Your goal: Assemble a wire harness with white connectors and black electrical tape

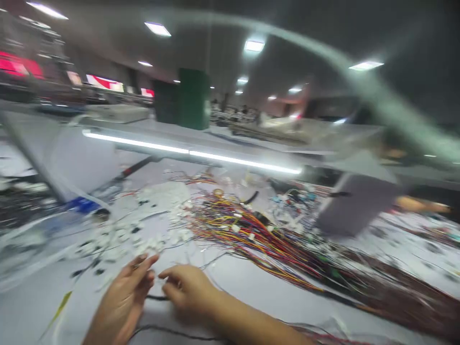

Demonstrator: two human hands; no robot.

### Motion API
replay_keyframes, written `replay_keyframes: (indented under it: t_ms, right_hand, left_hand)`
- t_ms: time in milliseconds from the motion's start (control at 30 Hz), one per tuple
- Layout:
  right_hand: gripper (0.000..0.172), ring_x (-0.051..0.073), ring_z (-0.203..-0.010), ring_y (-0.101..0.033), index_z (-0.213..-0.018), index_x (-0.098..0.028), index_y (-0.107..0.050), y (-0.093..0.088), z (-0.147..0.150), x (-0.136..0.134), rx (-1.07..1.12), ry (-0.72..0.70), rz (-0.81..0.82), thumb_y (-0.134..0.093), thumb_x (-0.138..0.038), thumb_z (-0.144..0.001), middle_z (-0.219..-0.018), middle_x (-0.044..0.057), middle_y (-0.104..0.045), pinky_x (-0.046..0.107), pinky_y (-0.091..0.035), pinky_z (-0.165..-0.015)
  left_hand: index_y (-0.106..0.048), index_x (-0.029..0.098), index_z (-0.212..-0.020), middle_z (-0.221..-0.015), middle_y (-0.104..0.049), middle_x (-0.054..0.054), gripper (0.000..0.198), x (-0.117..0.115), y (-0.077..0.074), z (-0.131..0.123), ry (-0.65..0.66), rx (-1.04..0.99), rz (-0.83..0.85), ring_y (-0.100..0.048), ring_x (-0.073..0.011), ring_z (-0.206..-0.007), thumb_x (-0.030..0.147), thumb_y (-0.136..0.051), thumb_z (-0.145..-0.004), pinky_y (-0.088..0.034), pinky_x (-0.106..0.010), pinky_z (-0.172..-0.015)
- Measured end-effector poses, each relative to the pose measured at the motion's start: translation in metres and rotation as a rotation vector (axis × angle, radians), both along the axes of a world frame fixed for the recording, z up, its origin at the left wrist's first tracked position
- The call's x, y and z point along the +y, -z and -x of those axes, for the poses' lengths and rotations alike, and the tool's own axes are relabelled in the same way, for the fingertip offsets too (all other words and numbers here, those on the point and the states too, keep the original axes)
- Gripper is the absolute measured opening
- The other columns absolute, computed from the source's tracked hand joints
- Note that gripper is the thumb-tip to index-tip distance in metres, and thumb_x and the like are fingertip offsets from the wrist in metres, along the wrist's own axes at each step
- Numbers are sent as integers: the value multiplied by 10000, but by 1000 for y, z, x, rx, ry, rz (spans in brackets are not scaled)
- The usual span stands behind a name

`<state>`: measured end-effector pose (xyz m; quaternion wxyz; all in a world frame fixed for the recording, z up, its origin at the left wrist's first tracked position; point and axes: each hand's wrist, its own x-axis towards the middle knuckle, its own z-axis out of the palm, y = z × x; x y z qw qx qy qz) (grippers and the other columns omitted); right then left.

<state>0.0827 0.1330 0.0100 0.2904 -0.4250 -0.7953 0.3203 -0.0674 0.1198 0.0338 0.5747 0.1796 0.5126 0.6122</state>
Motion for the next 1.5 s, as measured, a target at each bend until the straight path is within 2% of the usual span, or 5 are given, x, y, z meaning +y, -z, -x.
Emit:
replay_keyframes:
  t_ms: [200, 367, 567, 967, 1500]
  right_hand:
    - [237, 74, -438, -430, -945, -183, -682, -9, 38, 18, 387, -12, 397, -567, -369, -854, -573, -44, -557, 178, -322, -426]
    - [306, 78, -430, -394, -811, -164, -628, 11, 50, 22, 632, 50, 533, -603, -469, -808, -565, -37, -521, 199, -316, -418]
    - [268, 104, -487, -438, -781, -183, -611, 25, 32, 23, 694, 72, 530, -619, -450, -805, -609, -21, -532, 225, -368, -470]
    - [142, 120, -606, -480, -766, -175, -637, 12, 16, 26, 421, -61, 262, -525, -223, -838, -643, -22, -567, 226, -380, -587]
    - [146, 108, -552, -447, -631, -183, -549, 6, 16, 24, 389, -34, 253, -528, -209, -773, -577, -40, -517, 212, -362, -535]
  left_hand:
    - [-684, 155, -906, -848, -646, -7, 292, 1, 10, 19, 56, -81, -130, -513, -43, -579, 251, -816, -665, -395, -138, -476]
    - [-684, 169, -976, -650, -506, 53, 317, -3, 18, 19, 123, -204, -117, -383, -33, -491, 274, -796, -699, -331, -152, -454]
    - [-710, 131, -910, -697, -520, 10, 290, -6, 19, 10, 206, -140, -122, -427, -70, -579, 344, -771, -723, -343, -186, -517]
    - [-671, 132, -763, -636, -482, 9, 238, -8, 15, 11, 317, -136, -128, -340, -74, -519, 367, -682, -795, -278, -209, -496]
    - [-712, 129, -977, -567, -432, 32, 305, -11, 14, 12, 365, -93, -102, -319, -81, -543, 373, -694, -795, -273, -196, -537]
